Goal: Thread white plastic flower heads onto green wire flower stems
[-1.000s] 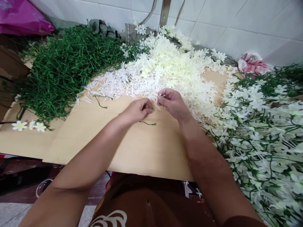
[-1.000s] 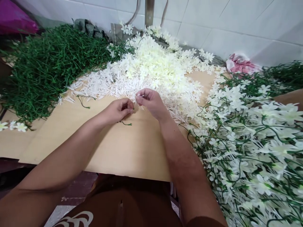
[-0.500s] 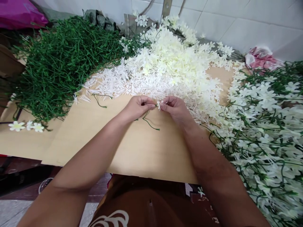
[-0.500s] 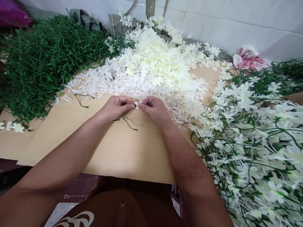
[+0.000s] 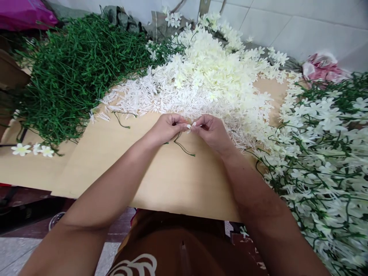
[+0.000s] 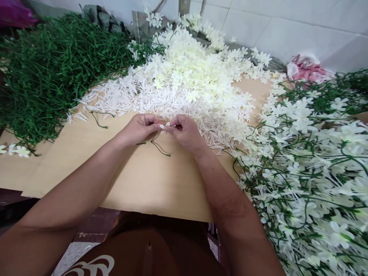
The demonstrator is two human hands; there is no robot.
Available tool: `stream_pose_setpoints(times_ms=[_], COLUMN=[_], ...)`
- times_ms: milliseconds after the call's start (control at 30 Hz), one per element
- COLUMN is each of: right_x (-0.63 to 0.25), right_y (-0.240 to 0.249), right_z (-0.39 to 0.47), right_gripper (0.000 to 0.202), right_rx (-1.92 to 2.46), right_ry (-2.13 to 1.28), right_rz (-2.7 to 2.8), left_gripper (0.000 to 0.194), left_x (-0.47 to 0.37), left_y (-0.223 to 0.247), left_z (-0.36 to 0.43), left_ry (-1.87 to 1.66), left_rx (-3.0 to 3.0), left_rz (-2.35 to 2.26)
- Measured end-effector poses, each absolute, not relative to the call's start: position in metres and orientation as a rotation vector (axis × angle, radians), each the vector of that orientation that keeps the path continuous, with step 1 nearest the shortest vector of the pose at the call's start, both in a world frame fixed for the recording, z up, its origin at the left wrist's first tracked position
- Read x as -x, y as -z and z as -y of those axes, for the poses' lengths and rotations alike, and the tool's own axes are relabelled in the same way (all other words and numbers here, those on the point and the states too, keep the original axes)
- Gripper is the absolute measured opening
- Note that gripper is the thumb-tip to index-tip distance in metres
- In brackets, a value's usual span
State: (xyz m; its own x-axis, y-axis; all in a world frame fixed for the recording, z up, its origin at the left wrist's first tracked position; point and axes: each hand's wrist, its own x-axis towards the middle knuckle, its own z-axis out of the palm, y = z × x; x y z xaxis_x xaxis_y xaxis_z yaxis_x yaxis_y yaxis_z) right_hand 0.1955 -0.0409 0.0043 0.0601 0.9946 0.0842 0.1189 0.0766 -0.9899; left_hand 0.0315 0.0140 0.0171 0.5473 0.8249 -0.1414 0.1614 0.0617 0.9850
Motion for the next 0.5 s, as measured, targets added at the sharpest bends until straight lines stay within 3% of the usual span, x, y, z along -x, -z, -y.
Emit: stream_pose_setpoints(times_ms=[500], right_x=[-0.1903], right_y=[-0.0023], right_z=[0.0394], right_gripper=[0.043], right_rx=[1.248], right_ry=[-1.268], right_rz=[1.232], left_gripper=[0.017], left_x=[-0.0282], left_y=[-0.0240], left_z=[-0.0170], left_ry=[-0.481], left_rx=[-1.512], left_rz=[-0.821])
